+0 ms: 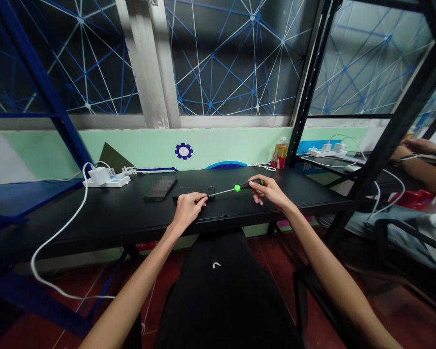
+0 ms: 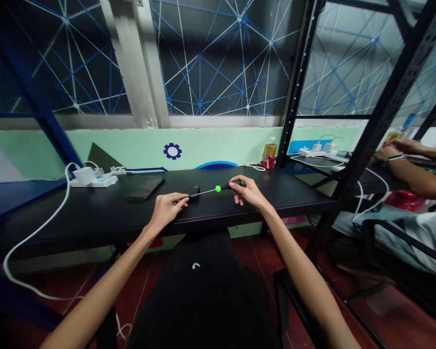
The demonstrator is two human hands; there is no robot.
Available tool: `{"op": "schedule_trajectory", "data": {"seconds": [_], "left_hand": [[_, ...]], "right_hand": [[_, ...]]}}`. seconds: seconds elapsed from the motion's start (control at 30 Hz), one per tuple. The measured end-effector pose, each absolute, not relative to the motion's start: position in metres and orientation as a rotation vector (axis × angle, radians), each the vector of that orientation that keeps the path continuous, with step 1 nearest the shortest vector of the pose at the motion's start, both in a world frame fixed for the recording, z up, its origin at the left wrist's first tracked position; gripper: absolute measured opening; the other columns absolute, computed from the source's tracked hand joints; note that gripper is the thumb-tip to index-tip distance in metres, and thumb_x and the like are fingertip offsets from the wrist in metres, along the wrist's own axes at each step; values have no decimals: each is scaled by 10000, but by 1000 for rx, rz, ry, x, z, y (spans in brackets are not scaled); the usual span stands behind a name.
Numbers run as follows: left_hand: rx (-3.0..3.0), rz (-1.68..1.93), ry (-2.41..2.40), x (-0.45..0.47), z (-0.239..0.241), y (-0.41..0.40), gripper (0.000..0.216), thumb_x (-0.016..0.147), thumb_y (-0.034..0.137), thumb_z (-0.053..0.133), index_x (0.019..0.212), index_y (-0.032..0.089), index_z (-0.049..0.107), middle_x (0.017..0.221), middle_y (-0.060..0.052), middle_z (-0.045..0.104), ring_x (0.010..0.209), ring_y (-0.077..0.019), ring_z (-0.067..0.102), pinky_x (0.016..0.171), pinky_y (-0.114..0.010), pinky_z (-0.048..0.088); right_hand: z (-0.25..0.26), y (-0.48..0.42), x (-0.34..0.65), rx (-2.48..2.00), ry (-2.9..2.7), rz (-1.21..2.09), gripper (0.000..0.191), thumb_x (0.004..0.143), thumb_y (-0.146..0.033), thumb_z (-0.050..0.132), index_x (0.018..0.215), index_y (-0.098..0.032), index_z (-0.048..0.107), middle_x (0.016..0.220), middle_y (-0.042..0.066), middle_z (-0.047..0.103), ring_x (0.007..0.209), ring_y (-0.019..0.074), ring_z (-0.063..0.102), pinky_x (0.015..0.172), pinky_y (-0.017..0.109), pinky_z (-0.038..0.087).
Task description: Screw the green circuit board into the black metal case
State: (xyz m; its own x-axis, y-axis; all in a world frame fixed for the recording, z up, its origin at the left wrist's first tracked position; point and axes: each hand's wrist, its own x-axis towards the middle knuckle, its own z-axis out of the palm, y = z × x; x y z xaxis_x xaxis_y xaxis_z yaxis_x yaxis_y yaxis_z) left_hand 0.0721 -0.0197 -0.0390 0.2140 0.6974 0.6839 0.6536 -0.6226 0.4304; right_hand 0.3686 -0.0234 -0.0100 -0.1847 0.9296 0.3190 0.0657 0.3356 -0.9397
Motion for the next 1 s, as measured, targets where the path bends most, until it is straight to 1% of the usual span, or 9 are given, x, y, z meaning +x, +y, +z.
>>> {"op": "schedule_trajectory", "data": {"seconds": [0.23, 0.4, 0.67, 1.0], "left_hand": [[2340, 1373, 1370, 72, -39, -19, 179, 876, 245, 629, 896, 169, 790, 747, -40, 776, 563, -181, 700, 585, -278, 540], [2350, 1364, 1379, 72, -40, -18, 187, 875, 250, 626, 907, 169, 791, 729, -38, 773, 574, -184, 704, 593, -278, 545], [2381, 1369, 1356, 73, -40, -19, 200, 888, 254, 608, 914, 181, 793, 760, -44, 779, 623, -196, 721, 609, -288, 552], [2358, 1362, 1366, 72, -41, -16, 194, 877, 256, 611, 901, 183, 789, 743, -37, 776, 610, -189, 719, 566, -272, 545]], "right_hand": [[-11, -22, 369, -950, -1547, 1023, 446, 751, -519, 758, 985, -175, 597, 626, -42, 546, 449, 131, 605, 338, 202, 400], [-12, -21, 370, -932, -1548, 1027, 436, 756, -504, 757, 996, -174, 603, 619, -42, 546, 450, 134, 605, 343, 205, 400], [-12, -21, 370, -920, -1535, 1035, 437, 748, -504, 764, 988, -177, 603, 602, -51, 531, 438, 129, 593, 337, 208, 392], [-13, -20, 372, -921, -1544, 1026, 439, 753, -511, 759, 992, -178, 601, 611, -43, 545, 450, 132, 601, 344, 208, 396]]}}
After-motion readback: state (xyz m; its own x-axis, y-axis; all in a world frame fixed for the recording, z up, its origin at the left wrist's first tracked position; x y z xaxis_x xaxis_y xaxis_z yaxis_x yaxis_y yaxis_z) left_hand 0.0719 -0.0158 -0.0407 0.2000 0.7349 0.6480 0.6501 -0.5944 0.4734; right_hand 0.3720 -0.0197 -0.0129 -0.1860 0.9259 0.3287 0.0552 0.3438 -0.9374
